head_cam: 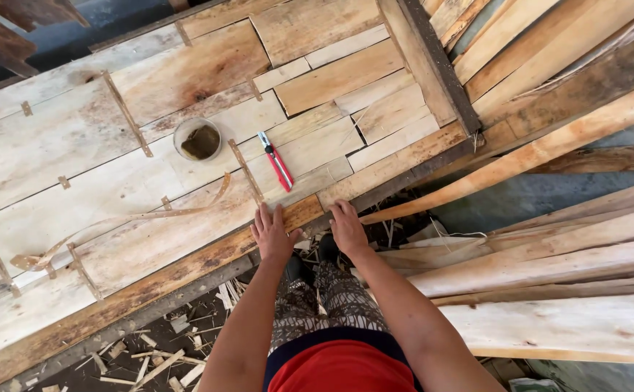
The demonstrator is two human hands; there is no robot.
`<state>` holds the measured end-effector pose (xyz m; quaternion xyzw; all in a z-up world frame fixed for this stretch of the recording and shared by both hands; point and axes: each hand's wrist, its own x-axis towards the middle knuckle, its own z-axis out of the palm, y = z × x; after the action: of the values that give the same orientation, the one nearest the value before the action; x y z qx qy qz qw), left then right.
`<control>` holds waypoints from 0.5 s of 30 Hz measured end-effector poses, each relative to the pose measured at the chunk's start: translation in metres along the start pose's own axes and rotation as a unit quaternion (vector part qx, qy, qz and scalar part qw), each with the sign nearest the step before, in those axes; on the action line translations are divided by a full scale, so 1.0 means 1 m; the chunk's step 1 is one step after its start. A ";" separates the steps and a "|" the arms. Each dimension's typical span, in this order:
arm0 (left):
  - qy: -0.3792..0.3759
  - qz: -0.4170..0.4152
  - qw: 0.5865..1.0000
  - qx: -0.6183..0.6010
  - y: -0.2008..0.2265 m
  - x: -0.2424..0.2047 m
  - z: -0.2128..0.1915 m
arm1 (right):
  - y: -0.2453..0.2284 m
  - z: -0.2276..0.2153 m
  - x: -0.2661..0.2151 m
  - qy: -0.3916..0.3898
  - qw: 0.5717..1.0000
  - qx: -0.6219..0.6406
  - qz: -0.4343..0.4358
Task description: Measure, cut, and fit wood pieces to assemble a wooden structure.
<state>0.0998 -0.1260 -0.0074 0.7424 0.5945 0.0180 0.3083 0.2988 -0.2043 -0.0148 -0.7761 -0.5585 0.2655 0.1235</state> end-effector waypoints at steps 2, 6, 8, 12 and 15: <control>-0.016 -0.008 1.000 0.012 0.002 -0.002 -0.004 | -0.007 -0.005 0.000 -0.011 1.000 -0.011 0.017; -0.025 -0.011 0.999 0.020 0.003 0.000 -0.005 | -0.008 -0.005 0.003 -0.010 0.999 -0.008 0.036; -0.033 -0.009 0.999 0.033 -0.001 0.001 -0.001 | -0.014 -0.007 0.002 -0.023 0.998 -0.011 0.049; -0.022 0.002 0.999 0.041 -0.002 0.001 0.001 | -0.012 -0.004 0.003 -0.022 0.998 -0.022 0.051; -0.047 -0.012 0.997 0.052 0.000 -0.001 -0.002 | -0.014 -0.006 0.001 -0.035 0.997 -0.003 0.065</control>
<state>0.0987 -0.1263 -0.0059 0.7500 0.5888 -0.0515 0.2968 0.2911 -0.1974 -0.0035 -0.8016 -0.5113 0.2981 0.0845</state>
